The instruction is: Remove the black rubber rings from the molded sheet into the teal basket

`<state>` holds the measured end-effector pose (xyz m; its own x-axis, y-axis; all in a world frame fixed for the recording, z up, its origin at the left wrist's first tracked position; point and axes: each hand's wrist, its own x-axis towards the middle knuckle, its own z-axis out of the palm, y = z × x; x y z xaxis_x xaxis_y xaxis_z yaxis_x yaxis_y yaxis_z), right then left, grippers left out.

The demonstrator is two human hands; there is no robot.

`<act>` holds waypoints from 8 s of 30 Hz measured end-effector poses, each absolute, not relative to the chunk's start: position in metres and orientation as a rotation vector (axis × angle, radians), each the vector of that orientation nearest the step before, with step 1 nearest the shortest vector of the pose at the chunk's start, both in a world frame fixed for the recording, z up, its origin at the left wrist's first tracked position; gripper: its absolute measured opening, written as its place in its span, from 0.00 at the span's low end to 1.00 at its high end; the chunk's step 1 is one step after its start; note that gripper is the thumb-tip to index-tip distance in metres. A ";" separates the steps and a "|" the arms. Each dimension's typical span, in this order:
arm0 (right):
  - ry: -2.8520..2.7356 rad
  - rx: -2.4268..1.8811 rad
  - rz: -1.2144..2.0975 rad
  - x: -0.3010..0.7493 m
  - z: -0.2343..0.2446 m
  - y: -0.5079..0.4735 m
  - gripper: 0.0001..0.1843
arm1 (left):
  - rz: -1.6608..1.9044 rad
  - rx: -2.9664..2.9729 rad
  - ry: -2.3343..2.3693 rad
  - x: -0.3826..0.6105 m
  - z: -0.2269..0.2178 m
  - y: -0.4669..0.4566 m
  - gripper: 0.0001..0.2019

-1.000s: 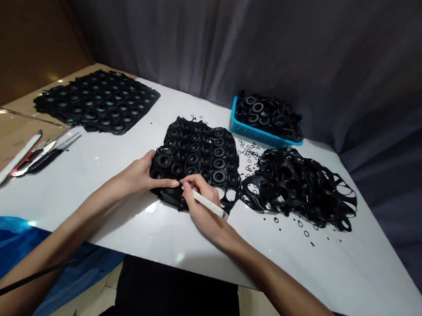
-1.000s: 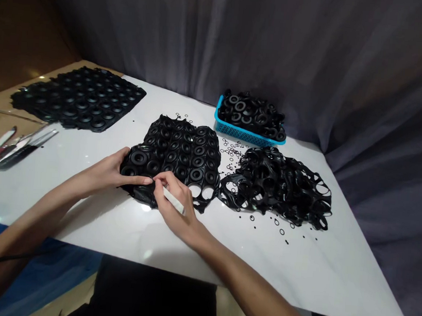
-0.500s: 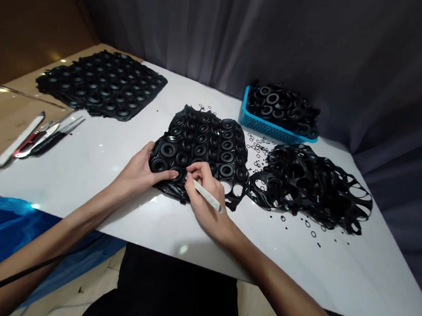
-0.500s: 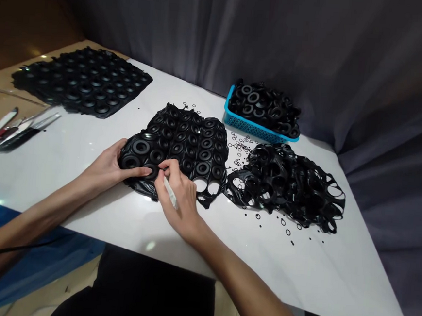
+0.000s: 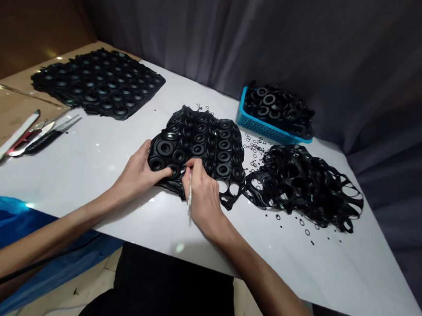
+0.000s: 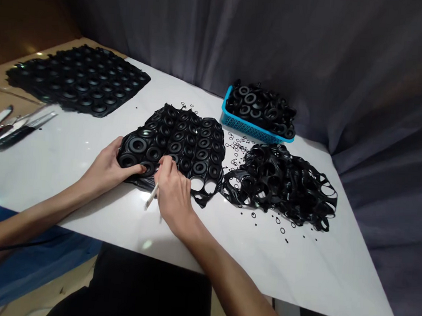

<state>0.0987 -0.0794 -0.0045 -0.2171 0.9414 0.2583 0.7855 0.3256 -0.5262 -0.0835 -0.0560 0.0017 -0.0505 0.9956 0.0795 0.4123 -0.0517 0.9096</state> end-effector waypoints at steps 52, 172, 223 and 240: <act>-1.887 -1.408 0.635 0.106 0.005 -0.074 0.05 | 0.893 1.079 1.040 -0.090 0.012 -0.046 0.23; -1.625 -1.136 1.090 0.134 0.006 -0.085 0.08 | 0.992 1.124 1.080 -0.077 0.009 -0.083 0.20; -2.008 -1.426 0.508 0.128 0.042 -0.081 0.19 | 0.757 0.776 0.729 -0.072 0.009 -0.073 0.22; -2.380 -0.881 -0.240 0.139 0.014 -0.095 0.20 | 0.870 1.152 1.019 -0.062 0.002 -0.078 0.30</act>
<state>0.1389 -0.0949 0.0141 -0.6110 0.5380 0.5807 0.6432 0.7651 -0.0321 -0.0624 -0.0776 0.0020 0.3126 0.9323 -0.1818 -0.0337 0.2021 0.9788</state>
